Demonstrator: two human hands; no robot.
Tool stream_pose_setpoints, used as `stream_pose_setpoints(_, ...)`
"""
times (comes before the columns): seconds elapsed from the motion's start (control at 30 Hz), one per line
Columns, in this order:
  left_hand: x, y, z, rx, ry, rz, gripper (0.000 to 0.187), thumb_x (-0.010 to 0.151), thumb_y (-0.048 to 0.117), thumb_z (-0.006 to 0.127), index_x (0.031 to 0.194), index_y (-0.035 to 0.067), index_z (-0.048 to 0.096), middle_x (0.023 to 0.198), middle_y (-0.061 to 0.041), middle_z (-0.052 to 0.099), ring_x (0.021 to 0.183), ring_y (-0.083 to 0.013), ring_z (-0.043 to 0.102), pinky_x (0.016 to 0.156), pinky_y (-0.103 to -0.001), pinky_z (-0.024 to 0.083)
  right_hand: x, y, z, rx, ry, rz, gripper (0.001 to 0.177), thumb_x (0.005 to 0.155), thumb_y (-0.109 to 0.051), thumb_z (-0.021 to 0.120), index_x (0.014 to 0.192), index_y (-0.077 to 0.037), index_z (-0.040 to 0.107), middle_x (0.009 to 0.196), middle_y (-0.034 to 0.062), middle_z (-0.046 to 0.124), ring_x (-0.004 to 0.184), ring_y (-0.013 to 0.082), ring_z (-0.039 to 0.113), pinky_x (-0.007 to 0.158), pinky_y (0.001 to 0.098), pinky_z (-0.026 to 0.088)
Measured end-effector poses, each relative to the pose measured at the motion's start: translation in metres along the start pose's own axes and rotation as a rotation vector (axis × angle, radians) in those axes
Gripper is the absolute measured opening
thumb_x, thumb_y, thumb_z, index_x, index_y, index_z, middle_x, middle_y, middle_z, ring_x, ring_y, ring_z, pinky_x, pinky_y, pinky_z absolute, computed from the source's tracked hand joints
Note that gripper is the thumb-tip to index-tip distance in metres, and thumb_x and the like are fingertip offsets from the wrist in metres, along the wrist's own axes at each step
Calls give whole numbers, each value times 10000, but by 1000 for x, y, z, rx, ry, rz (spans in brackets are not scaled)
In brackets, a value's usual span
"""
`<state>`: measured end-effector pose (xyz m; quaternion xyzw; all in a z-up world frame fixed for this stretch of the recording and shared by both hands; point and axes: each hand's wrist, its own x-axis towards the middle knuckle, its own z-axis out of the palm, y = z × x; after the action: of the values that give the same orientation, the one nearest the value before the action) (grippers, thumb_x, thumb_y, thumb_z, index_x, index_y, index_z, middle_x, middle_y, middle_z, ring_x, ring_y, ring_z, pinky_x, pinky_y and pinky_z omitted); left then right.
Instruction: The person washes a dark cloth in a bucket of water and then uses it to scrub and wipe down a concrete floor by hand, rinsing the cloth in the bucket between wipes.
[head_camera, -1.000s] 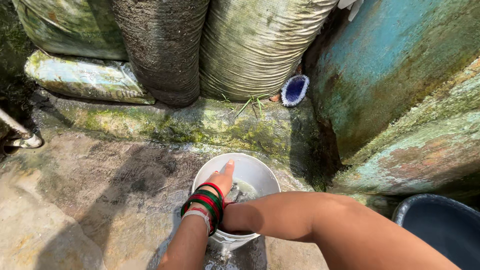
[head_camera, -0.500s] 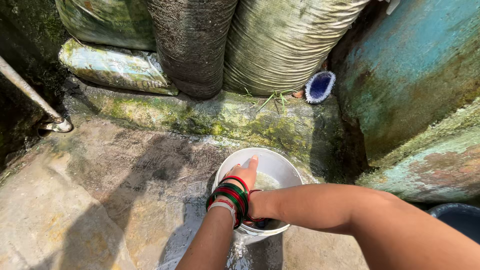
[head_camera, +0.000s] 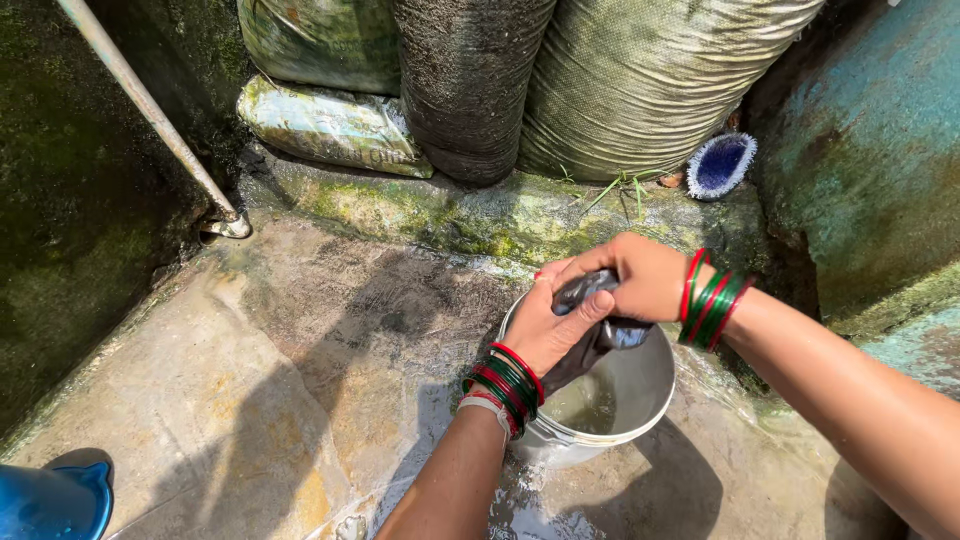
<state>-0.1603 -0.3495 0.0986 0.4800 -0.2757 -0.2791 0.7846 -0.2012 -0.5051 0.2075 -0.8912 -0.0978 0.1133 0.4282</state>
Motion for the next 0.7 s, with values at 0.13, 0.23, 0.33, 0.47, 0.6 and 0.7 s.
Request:
stream_pose_setpoints(0.13,1,-12,4,100,-29,-53,620,717,201,905,1241,-2,642,1183,-111,731,1051,-149,678,951,-324,555,-15,-80,-37,85,271,79,371,768,35,615,1086,-4,803,1011,105,819,878,110,737,844,263,587)
stream_pose_setpoints(0.23,6,-39,8,81,30,-3,540,796,152,893,1234,-89,689,1175,-164,777,1016,-169,723,932,-312,595,-34,-113,-50,343,393,25,401,749,41,593,1121,79,739,1035,159,743,859,190,694,814,322,565)
stream_pose_setpoints(0.33,6,-32,8,62,58,136,665,790,135,890,1351,-79,603,1279,-178,740,1090,-167,709,986,-306,571,-59,-121,-49,507,507,-125,484,730,-26,485,1156,98,678,1193,153,724,1014,214,708,947,325,565)
stream_pose_setpoints(0.47,-13,26,-14,469,1,-308,1232,602,200,972,1606,91,266,1358,-150,657,1007,-317,713,815,-499,584,-69,-108,-33,627,630,-1,499,712,-64,458,1126,115,671,1175,191,717,994,257,709,937,376,574)
stream_pose_setpoints(0.6,-23,20,4,603,-94,55,1286,587,228,1067,1560,-29,266,1453,-222,466,1326,-253,474,1099,-381,386,-56,-90,-25,619,473,28,506,699,-50,488,1111,151,701,1138,218,732,956,260,695,909,383,545)
stream_pose_setpoints(0.7,-11,-16,29,368,-42,88,1017,640,192,990,1475,-25,449,1370,-174,640,1189,-218,631,1015,-331,498,-44,-84,-12,571,323,-68,478,776,-56,566,1180,165,695,1136,210,727,976,257,678,925,382,528)
